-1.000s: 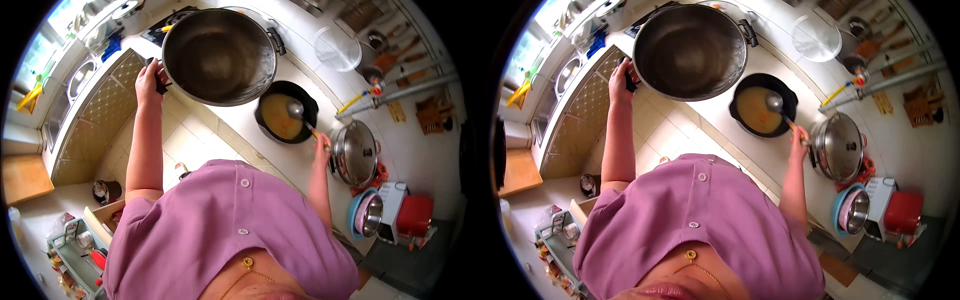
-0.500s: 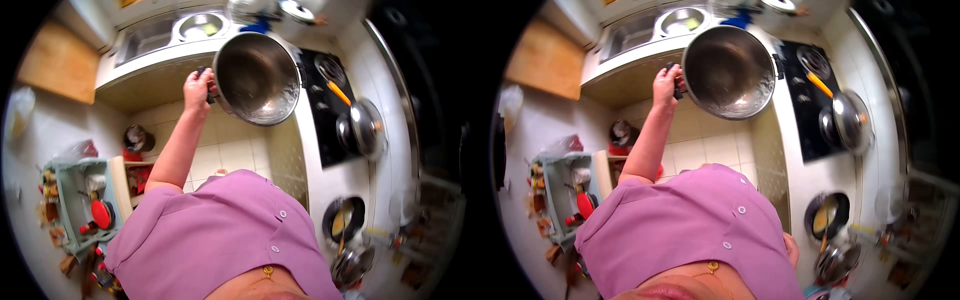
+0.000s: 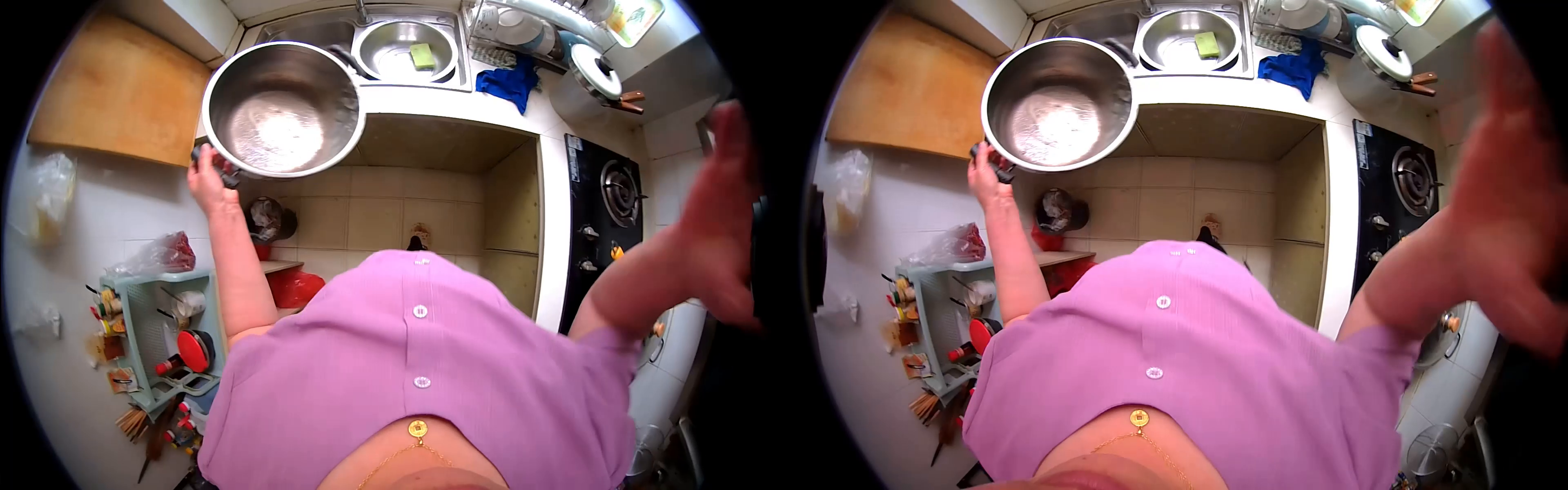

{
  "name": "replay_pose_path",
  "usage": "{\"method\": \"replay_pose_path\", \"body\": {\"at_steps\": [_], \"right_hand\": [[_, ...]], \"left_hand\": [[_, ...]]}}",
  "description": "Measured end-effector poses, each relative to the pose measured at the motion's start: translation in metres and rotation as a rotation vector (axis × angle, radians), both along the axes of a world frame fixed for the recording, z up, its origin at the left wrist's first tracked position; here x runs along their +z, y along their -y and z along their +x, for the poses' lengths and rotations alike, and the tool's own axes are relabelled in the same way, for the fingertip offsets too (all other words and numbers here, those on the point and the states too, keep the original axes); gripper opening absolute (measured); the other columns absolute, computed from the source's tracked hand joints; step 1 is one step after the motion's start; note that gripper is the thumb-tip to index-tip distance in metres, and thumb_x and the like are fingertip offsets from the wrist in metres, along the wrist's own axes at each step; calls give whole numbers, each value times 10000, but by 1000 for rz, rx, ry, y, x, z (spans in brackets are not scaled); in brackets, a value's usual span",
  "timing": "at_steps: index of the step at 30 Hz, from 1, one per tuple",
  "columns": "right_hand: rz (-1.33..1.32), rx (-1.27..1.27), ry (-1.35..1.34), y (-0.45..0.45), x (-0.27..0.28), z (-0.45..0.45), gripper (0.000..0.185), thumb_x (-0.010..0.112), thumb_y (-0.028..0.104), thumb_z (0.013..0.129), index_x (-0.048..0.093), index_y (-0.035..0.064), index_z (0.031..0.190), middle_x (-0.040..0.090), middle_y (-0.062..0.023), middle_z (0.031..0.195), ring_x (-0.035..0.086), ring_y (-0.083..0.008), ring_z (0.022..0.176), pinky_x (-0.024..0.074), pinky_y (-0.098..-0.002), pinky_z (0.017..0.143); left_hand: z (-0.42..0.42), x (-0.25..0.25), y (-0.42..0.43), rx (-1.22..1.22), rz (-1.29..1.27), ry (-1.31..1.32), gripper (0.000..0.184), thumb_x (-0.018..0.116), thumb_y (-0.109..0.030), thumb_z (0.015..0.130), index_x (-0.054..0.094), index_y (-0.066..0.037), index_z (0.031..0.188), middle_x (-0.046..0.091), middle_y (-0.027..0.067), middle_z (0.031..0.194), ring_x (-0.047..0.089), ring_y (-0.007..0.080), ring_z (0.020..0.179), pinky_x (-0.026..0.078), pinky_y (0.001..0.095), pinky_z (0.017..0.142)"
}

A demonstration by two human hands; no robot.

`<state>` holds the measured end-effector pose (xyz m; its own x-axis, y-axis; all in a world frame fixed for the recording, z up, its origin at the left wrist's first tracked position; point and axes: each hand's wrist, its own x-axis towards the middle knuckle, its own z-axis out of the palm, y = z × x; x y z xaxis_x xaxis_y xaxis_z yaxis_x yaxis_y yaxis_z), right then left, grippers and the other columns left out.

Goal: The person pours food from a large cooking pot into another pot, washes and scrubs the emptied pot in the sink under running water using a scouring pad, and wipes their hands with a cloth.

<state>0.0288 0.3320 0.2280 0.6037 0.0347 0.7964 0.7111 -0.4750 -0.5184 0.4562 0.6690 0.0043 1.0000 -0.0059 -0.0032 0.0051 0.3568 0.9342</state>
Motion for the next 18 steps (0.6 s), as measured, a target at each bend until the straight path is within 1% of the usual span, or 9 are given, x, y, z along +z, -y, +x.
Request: {"method": "replay_pose_path", "body": {"at_steps": [2, 3, 4, 5, 7, 10, 15, 17, 18], "right_hand": [[-93, 216, 85, 20, 30, 33, 439, 438, 500, 874, 574, 148, 1098, 353, -167, 1346, 335, -359, 1238, 223, -471, 1050], [-128, 287, 116, 27, 38, 52, 431, 442, 488, 875, 574, 144, 1098, 363, -161, 1332, 344, -350, 1226, 231, -464, 1045], [-137, 347, 118, 45, 37, 78, 423, 446, 477, 876, 575, 140, 1097, 374, -156, 1319, 353, -341, 1214, 239, -457, 1040], [-165, 383, 138, 43, 44, 89, 415, 450, 465, 877, 576, 136, 1097, 384, -150, 1305, 362, -332, 1202, 246, -450, 1035], [-183, 443, 149, 59, 45, 124, 399, 458, 442, 880, 577, 129, 1096, 405, -139, 1278, 380, -315, 1178, 262, -436, 1024], [-180, 483, 158, 82, 44, 174, 375, 470, 408, 884, 579, 117, 1095, 436, -123, 1237, 408, -289, 1143, 284, -416, 1009], [-206, 459, 180, 107, 49, 265, 337, 490, 350, 890, 583, 98, 1093, 487, -95, 1170, 453, -245, 1083, 323, -381, 983], [-161, 380, 189, 126, 44, 308, 321, 498, 327, 893, 584, 90, 1093, 508, -84, 1143, 472, -228, 1059, 338, -367, 972], [-134, 326, 206, 134, 45, 329, 314, 502, 316, 894, 585, 86, 1092, 518, -79, 1129, 481, -219, 1048, 345, -360, 967]], "left_hand": [[28, 14, -2, 87, 30, 61, 130, 637, -144, 836, 543, -55, 839, 576, 18, 731, 539, 103, 611, 433, 233, 509], [36, 32, -6, 128, 30, 88, 135, 641, -141, 832, 541, -51, 846, 573, 22, 735, 539, 107, 620, 437, 237, 524], [47, 35, 1, 186, 40, 90, 141, 644, -137, 829, 539, -47, 853, 571, 25, 740, 539, 111, 628, 442, 241, 539], [57, 44, -5, 164, 45, 110, 151, 648, -135, 824, 537, -40, 862, 567, 31, 735, 545, 121, 642, 448, 249, 564], [70, 48, 4, 222, 56, 126, 153, 649, -136, 824, 535, -40, 857, 564, 31, 732, 543, 123, 639, 449, 250, 566], [98, 49, 13, 308, 77, 131, 151, 640, -144, 832, 533, -37, 839, 559, 30, 724, 538, 122, 624, 444, 246, 561], [174, 30, 38, 231, 70, 88, 149, 600, -142, 860, 537, -30, 785, 553, 29, 687, 517, 108, 566, 411, 226, 497], [221, 7, 50, 148, 104, 80, 147, 601, -142, 859, 541, -37, 773, 549, 23, 656, 500, 102, 518, 391, 217, 453], [240, 0, 62, 130, 71, 50, 133, 611, -137, 851, 540, -45, 788, 550, 21, 650, 494, 94, 513, 381, 213, 440]]}}
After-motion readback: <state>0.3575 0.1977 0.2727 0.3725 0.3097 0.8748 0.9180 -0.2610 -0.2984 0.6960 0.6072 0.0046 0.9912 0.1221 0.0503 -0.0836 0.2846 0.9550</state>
